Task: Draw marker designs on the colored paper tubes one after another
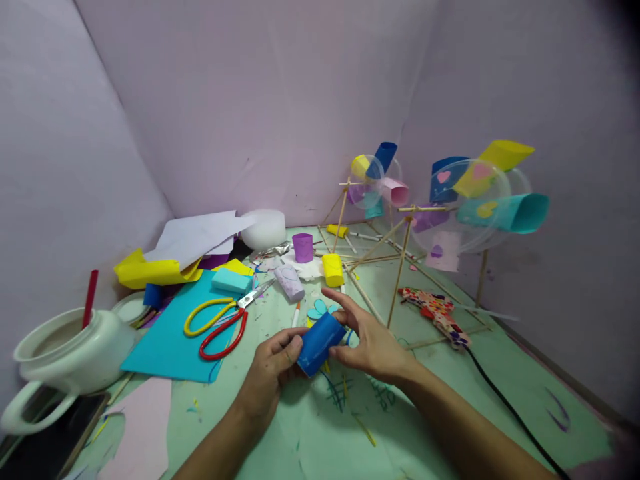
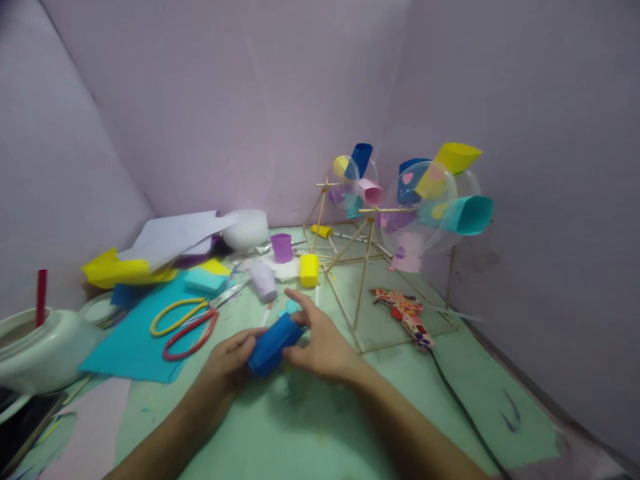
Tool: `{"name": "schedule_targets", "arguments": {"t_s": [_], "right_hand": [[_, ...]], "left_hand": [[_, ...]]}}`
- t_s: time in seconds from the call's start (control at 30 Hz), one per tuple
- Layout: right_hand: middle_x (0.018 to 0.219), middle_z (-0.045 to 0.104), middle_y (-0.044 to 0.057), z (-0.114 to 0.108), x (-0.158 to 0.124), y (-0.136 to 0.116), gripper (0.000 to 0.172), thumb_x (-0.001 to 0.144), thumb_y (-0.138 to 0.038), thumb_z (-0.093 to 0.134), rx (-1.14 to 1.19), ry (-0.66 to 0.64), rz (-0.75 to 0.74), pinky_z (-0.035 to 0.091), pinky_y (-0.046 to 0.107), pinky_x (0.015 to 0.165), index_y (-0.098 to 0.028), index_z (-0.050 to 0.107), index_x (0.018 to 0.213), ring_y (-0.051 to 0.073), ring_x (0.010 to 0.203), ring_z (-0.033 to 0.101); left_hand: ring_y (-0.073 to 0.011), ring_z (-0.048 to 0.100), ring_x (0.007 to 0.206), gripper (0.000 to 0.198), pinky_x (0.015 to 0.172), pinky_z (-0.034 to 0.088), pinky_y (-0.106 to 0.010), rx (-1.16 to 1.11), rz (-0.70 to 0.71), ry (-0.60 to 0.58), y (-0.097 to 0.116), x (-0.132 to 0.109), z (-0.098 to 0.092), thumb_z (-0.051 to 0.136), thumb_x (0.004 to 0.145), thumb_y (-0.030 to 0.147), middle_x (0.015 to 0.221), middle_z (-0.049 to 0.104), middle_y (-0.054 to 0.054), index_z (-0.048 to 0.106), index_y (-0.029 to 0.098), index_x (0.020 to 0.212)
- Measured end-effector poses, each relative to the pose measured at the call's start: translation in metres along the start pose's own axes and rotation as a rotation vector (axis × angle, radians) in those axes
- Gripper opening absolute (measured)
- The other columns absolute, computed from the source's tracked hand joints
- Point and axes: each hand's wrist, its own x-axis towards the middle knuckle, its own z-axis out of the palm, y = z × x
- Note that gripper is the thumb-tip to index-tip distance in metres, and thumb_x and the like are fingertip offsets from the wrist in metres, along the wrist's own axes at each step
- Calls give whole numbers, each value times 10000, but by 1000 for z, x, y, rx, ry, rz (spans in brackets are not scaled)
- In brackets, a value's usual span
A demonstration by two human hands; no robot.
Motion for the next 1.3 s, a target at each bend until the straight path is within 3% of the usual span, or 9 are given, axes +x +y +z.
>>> {"name": "schedule_targets", "arguments": {"t_s": [0.17, 0.27, 0.43, 0.53, 0.63, 0.8, 1.0, 1.3], "right_hand": [[818, 592, 3, 2, 0, 1, 811, 614, -103, 590, 59, 82, 18, 435, 283, 699, -154, 303, 1371, 149, 733, 535], [814, 587, -2, 6, 0, 0, 799, 617, -99, 572, 39, 93, 48, 434, 282, 699, -164, 306, 1367, 149, 735, 537], [810, 553, -4, 13, -1, 1, 794, 625, -133, 592, 55, 103, 48, 437, 299, 728, -176, 309, 1365, 166, 780, 544], [907, 565, 30, 16, -1, 3, 811, 621, -161, 627, 70, 99, 42, 431, 326, 793, -180, 306, 1366, 195, 883, 550], [966, 573, 52, 19, -1, 3, 794, 622, -153, 616, 90, 108, 34, 426, 338, 820, -175, 313, 1356, 198, 903, 549], [866, 564, 18, 19, -1, 2, 784, 621, -138, 586, 115, 123, 30, 435, 320, 764, -181, 306, 1353, 173, 805, 543], [759, 523, -25, 12, 1, 4, 728, 644, -169, 576, 123, 187, 2, 420, 327, 799, -175, 331, 1330, 165, 783, 541], [769, 538, -20, 11, 2, 5, 734, 633, -159, 579, 122, 181, -3, 423, 325, 803, -159, 330, 1324, 164, 788, 541]], "left_hand": [[-280, 630, 898, 674, 691, 496, -334, 73, 176, 23, -4, -4, 5, 802, 542, 321, 1051, 656, -126, 559, 171, 1152], [-256, 627, 867, 603, 708, 491, -324, 147, 236, 48, -5, -6, 5, 787, 558, 294, 984, 662, -96, 547, 181, 1099], [-212, 606, 819, 428, 704, 478, -301, 267, 252, 49, -3, -8, 2, 710, 652, 251, 896, 647, -46, 531, 182, 1036], [-207, 592, 812, 394, 690, 479, -302, 259, 256, 70, -4, -8, 1, 671, 682, 238, 893, 636, -35, 523, 189, 1044], [-223, 596, 846, 413, 714, 484, -317, 239, 278, 69, -6, -7, 1, 676, 679, 255, 929, 638, -49, 521, 186, 1056], [-248, 603, 869, 434, 724, 487, -341, 209, 271, 61, -7, -5, 1, 684, 680, 292, 955, 637, -69, 520, 180, 1067], [-240, 598, 835, 443, 708, 484, -342, 184, 245, 104, -8, -4, 0, 689, 658, 269, 923, 644, -67, 532, 176, 1062], [-251, 602, 859, 448, 734, 505, -381, 113, 216, 116, -9, -2, 1, 696, 655, 253, 929, 640, -64, 532, 182, 1066]]}}
